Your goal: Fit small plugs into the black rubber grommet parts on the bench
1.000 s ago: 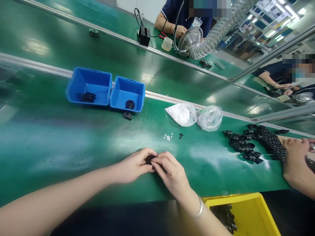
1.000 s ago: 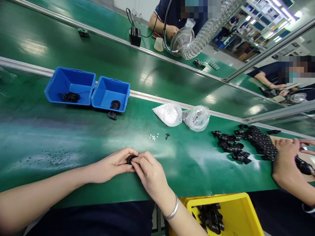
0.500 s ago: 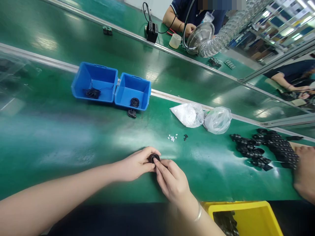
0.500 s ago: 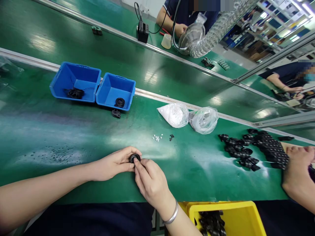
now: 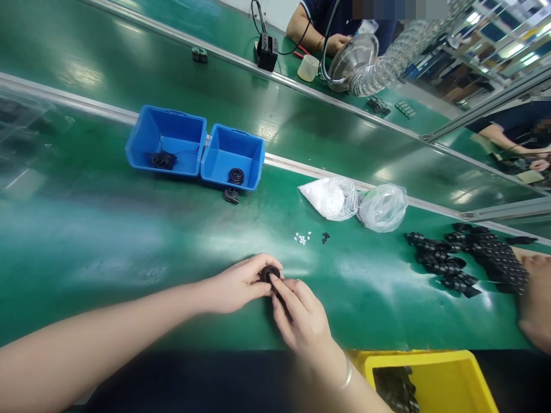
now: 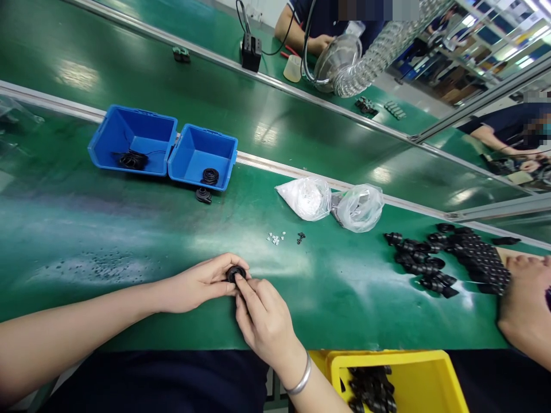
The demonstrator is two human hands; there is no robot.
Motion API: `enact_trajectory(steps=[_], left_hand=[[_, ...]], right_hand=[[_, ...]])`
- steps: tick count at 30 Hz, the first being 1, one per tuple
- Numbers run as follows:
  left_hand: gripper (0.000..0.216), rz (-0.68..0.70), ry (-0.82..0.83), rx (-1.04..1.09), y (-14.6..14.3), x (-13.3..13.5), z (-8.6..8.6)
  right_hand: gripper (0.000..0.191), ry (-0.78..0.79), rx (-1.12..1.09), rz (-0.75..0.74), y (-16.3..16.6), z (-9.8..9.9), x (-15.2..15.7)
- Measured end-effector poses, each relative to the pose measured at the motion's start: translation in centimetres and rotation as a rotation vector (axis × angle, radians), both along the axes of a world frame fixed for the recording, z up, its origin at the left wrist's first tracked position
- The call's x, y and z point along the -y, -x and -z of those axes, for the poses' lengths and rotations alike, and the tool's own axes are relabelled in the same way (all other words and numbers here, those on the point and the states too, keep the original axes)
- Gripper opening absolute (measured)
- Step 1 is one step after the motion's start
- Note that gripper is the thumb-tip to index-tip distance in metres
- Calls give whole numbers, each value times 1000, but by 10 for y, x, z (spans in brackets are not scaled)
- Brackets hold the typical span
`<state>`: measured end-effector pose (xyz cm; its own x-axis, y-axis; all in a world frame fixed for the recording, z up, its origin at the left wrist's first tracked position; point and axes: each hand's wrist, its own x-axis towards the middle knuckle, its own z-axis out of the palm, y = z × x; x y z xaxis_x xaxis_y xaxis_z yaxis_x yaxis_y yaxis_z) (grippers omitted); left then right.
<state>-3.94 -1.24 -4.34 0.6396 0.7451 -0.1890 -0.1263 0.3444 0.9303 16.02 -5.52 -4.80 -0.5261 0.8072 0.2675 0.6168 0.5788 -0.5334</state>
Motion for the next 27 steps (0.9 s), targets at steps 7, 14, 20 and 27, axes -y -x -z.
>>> enact_trajectory(steps=[7,14,20,27], left_hand=[[25,4,30,1,1,0,0],[21,6,173,172,-1,-1,-12],[17,-35,186,51,-6,1,-18],[21,25,163,102,-5,2,-21]], right_hand=[[55,18,75,-27,3,-8,-5],[48,25,-262,186,-2,-7,-4],[46,28,-297,184,0,-1,-6],[48,60,-263,101,-3,-5,-5]])
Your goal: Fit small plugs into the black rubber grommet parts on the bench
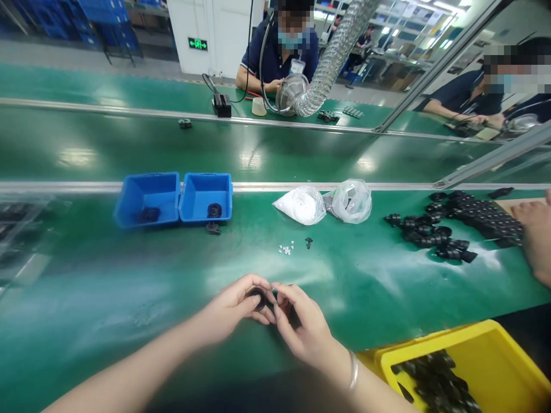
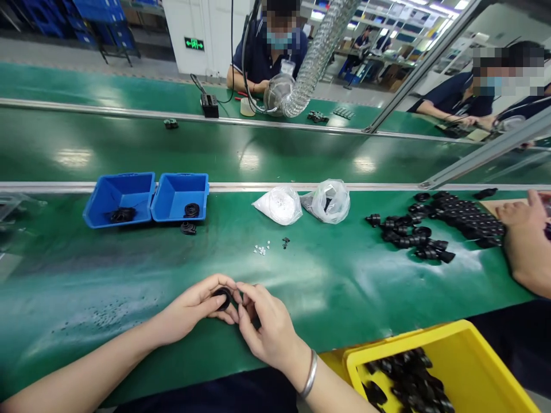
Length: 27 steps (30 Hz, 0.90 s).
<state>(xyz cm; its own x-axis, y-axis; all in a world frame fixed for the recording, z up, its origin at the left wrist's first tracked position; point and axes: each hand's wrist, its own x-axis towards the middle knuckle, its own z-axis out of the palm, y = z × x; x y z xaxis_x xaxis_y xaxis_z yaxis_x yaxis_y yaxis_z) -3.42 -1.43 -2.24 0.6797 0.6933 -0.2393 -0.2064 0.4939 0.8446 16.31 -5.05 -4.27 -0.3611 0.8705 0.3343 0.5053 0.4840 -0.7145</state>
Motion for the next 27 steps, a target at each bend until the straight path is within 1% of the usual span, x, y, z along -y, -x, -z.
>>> enact_trajectory(steps=[2,3,6,8,9,11,12,13,14,16,17,18,19,20,21,22,24,26,27], left_hand=[[22,-8,-8,-43,-1,2,1],[21,-18,-39,-98,-2,3,2],[20,-13,-242,-327,-7,10,-1],[24,41,-351,-441,-12,15,-7],[28,84,-371,-477,-14,16,-11],[37,152,-403,-552,-13,15,-17],[43,160,-457,-606,-9,12,-19],[48,135,-549,-677,-3,6,-19],[49,70,-686,-765,5,-3,-18],[45,-142,-1021,-991,26,-24,-12],[46,-236,-1148,-1121,37,-35,-7],[48,-294,-1230,-1243,47,-45,-3],[49,-317,-1286,-1340,55,-53,1],[50,-311,-1332,-1412,61,-59,5],[51,-298,-1367,-1469,64,-63,7],[51,-277,-1395,-1510,65,-66,9],[50,-244,-1441,-1568,61,-67,11],[48,-223,-1477,-1607,53,-66,11],[46,-220,-1493,-1624,49,-66,10]], right_hand=[[49,-21,80,-44,1,-4,-1],[49,-54,144,-65,2,-7,-1],[42,-213,387,-127,9,-15,1],[35,-299,517,-172,11,-19,3],[32,-319,551,-187,10,-21,3],[29,-298,563,-150,-2,-23,1],[29,-260,554,-79,-14,-24,-2],[29,-206,547,27,-29,-24,-6],[30,-142,549,165,-49,-24,-11],[33,-64,615,474,-93,-23,-21],[35,-47,677,609,-114,-22,-25],[38,-47,736,739,-133,-21,-28],[43,-69,775,845,-148,-21,-31],[45,-101,777,903,-157,-21,-33],[45,-130,745,914,-160,-21,-34],[41,-143,681,872,-157,-22,-36],[27,-104,509,677,-137,-24,-42],[19,-2,392,466,-107,-25,-54],[17,13,382,420,-92,-25,-62]])
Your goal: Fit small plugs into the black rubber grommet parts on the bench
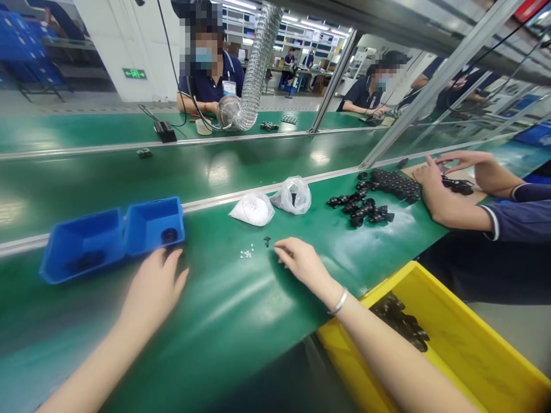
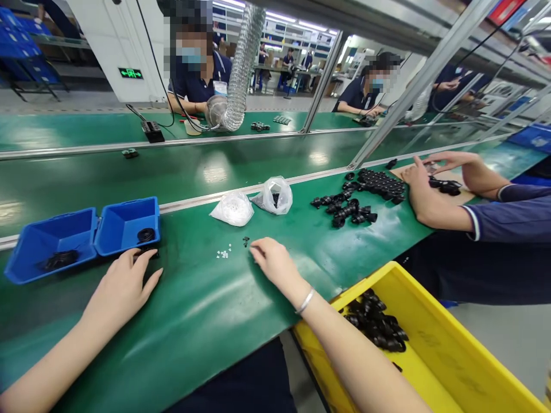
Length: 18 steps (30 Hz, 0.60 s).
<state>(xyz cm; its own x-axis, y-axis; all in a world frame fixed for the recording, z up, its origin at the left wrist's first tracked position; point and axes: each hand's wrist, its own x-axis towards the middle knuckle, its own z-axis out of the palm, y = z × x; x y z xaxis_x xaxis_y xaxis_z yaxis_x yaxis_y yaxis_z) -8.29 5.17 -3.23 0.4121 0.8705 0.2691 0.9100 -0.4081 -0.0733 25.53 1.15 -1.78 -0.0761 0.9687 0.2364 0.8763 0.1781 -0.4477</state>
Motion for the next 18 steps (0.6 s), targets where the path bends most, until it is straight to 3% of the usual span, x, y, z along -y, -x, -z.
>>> enact_trajectory(steps=[4,9,13,18], left_hand=[[35,-21,-24,-60,-10,0,-4],[23,-13,71,-49,-16,4,-9],[13,-33,274,176,-17,4,-9],[39,-79,537,553,-20,15,-19]], right_hand=[[14,30,7,-77,41,4,-34],[15,51,17,-93,51,8,-49],[10,75,-26,-110,46,9,-46],[13,89,-66,-119,45,10,-47]])
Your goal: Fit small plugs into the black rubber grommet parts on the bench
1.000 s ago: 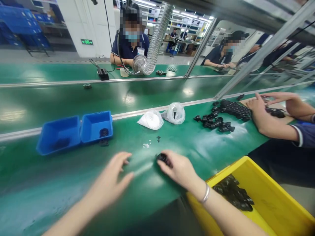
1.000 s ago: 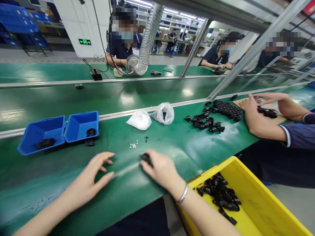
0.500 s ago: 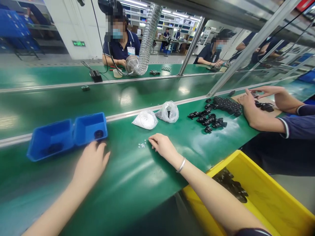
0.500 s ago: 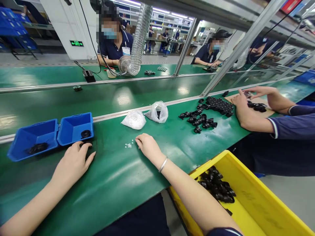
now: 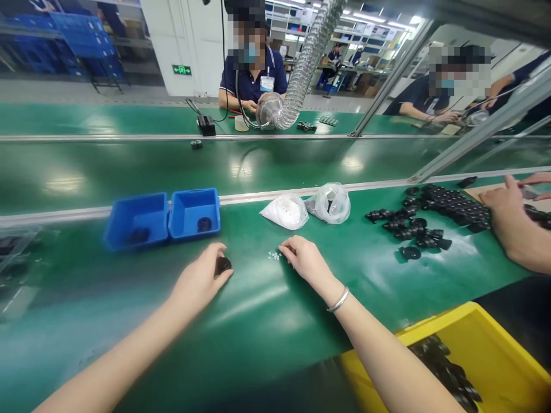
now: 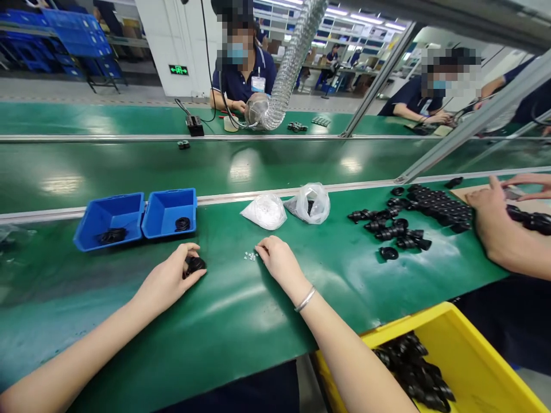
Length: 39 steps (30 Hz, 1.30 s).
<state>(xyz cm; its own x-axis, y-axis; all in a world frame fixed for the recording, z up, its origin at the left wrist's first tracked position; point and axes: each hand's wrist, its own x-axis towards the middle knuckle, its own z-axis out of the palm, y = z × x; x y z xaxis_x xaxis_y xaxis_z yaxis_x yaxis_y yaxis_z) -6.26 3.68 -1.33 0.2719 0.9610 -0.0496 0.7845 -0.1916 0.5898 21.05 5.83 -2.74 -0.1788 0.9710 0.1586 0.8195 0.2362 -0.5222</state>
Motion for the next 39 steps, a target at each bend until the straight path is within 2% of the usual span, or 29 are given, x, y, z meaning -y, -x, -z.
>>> enact_trajectory(steps=[4,7,14,19,23,28,31,34,36,39], left_hand=[[46,-4,411,519,-13,27,-15],[43,29,676,774,-24,42,-15],[39,-33,881,1125,-32,47,4],[33,13,877,1162,-31,46,5],[37,78,816,1162,-31,48,14],[34,65,744,1160,-30,51,27],[33,50,700,1129,-30,52,28],[33,43,635,990,-29,52,27],[33,47,572,899,-28,53,27],[34,59,466,831,-28,55,27]], right_hand=[[13,20,-11,6,1,2,-2],[9,59,-24,-1,0,1,-2],[13,120,-35,-3,-4,-2,1],[15,128,2,-23,-3,-2,2],[17,100,43,-40,-2,-3,2],[16,-59,19,-61,14,-13,18],[12,-114,-74,-168,35,-19,43],[9,-131,-102,-332,56,-14,67],[13,-173,-43,-390,63,-6,77],[17,-256,107,-401,66,2,82]])
